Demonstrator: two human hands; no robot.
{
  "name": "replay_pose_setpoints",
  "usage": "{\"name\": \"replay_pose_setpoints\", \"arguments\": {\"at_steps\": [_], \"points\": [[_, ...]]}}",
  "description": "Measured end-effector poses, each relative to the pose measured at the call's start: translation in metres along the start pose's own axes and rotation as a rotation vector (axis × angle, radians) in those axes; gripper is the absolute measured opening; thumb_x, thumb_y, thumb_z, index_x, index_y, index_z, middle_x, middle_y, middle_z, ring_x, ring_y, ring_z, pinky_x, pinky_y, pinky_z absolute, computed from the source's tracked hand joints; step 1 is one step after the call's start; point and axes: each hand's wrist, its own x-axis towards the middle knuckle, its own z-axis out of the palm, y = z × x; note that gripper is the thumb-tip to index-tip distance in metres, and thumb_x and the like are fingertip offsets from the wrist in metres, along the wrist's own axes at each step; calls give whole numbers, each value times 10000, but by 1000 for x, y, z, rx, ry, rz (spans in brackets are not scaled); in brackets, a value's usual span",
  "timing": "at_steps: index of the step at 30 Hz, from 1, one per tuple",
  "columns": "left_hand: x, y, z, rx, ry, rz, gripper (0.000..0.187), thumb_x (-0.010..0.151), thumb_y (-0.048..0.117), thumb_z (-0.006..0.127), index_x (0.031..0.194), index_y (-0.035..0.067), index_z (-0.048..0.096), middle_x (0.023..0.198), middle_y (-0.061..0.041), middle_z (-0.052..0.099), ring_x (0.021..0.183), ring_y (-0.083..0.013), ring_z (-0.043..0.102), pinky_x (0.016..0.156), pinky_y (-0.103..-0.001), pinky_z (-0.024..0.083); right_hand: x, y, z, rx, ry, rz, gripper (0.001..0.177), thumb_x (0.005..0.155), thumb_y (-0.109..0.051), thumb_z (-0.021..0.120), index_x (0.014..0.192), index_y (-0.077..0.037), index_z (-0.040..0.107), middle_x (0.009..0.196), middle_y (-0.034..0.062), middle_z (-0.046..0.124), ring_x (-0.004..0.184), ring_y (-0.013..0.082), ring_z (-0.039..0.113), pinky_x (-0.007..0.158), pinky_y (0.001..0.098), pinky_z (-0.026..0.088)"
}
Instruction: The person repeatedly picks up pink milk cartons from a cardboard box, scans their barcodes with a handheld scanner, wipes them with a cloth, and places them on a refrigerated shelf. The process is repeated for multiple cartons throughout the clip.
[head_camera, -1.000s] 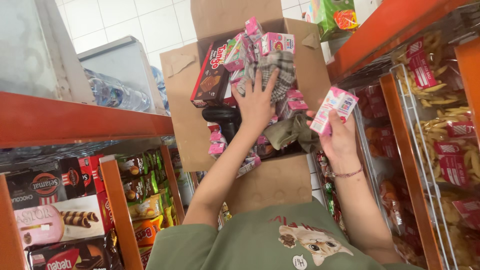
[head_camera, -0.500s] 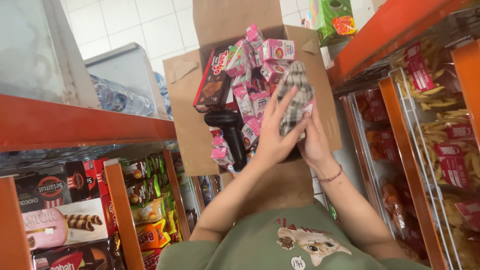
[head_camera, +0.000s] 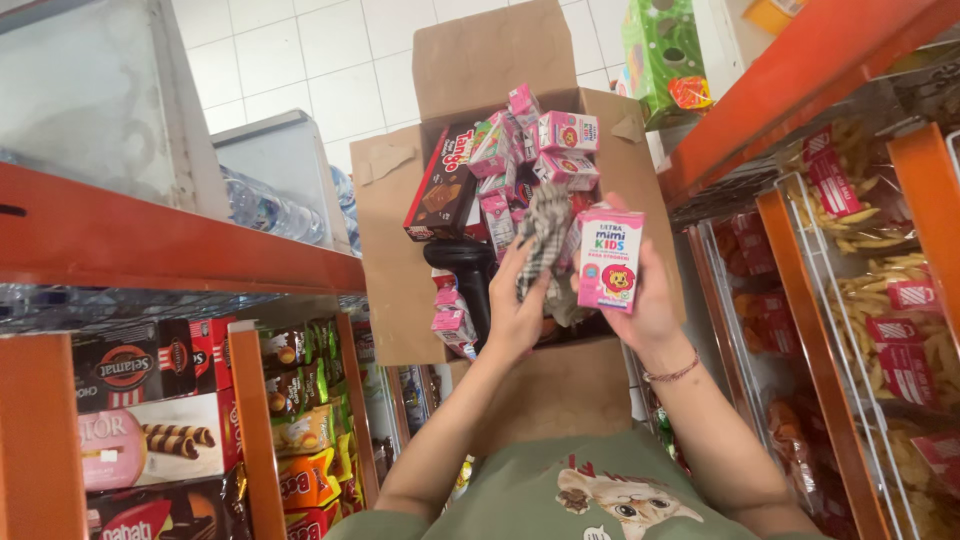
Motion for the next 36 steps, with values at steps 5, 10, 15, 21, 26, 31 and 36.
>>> {"name": "replay_pose_setpoints", "arguments": {"at_steps": [5, 10, 15, 21, 26, 31, 36], "points": [[9, 39, 1, -234, -173, -23, 645, 947, -25, 570, 1567, 56, 412, 1585, -233, 475, 1442, -317, 479, 1212, -344, 341, 3, 18, -5, -431, 127, -131, 530, 1011, -50, 558, 1513, 21, 403, 1356, 142, 583, 1194, 187, 627, 1037, 337, 538], [-7, 56, 2, 138, -186, 306, 655, 839, -38, 662, 1472, 79, 538, 1550, -258, 447, 1434, -382, 472, 1231, -393, 358, 8, 14, -3, -418, 200, -267, 358, 1064, -76, 537, 1399, 51, 527, 1268, 132, 673, 1121, 184, 671, 1013, 333, 551], [-30, 22, -3, 181, -191, 352, 672, 740, -46, 642, 1388, 129, 631, 1519, -244, 516, 1403, -373, 502, 1227, -393, 387, 11, -2, -3, -261, 243, -331, 332, 1090, -136, 566, 1378, 27, 554, 1287, 110, 674, 1151, 185, 679, 1041, 336, 560], [-14, 8, -2, -235, -149, -59, 610, 908, 34, 568, 1514, 41, 501, 1532, -197, 551, 1445, -292, 506, 1243, -390, 341, 3, -3, -30, -208, 163, -223, 347, 1086, -261, 592, 1329, -14, 577, 1214, 73, 698, 1032, 140, 685, 924, 304, 584], [12, 43, 17, -420, -165, 127, 764, 976, 207, 625, 1625, 3, 278, 1643, -134, 382, 1511, -222, 401, 1283, -381, 290, -6, 21, -29, -308, 155, -68, 292, 1121, -206, 640, 1299, 24, 609, 1133, 73, 707, 901, 105, 656, 805, 243, 547], [22, 80, 18, 7, -124, 222, 766, 908, 238, 746, 1547, -5, 402, 1518, -184, 521, 1436, -263, 479, 1284, -409, 233, -13, -4, 6, -626, 188, -151, 395, 1028, -282, 588, 1302, 1, 565, 1200, 41, 687, 1077, 100, 646, 955, 234, 521], [25, 90, 28, -39, -150, 190, 514, 1014, 94, 608, 1521, 41, 544, 1261, -104, 629, 1152, -218, 570, 1123, -347, 426, -10, -1, 18, -895, 65, -443, 589, 910, -226, 771, 1337, 73, 497, 1308, 42, 436, 1197, 157, 549, 1006, 289, 492]]}}
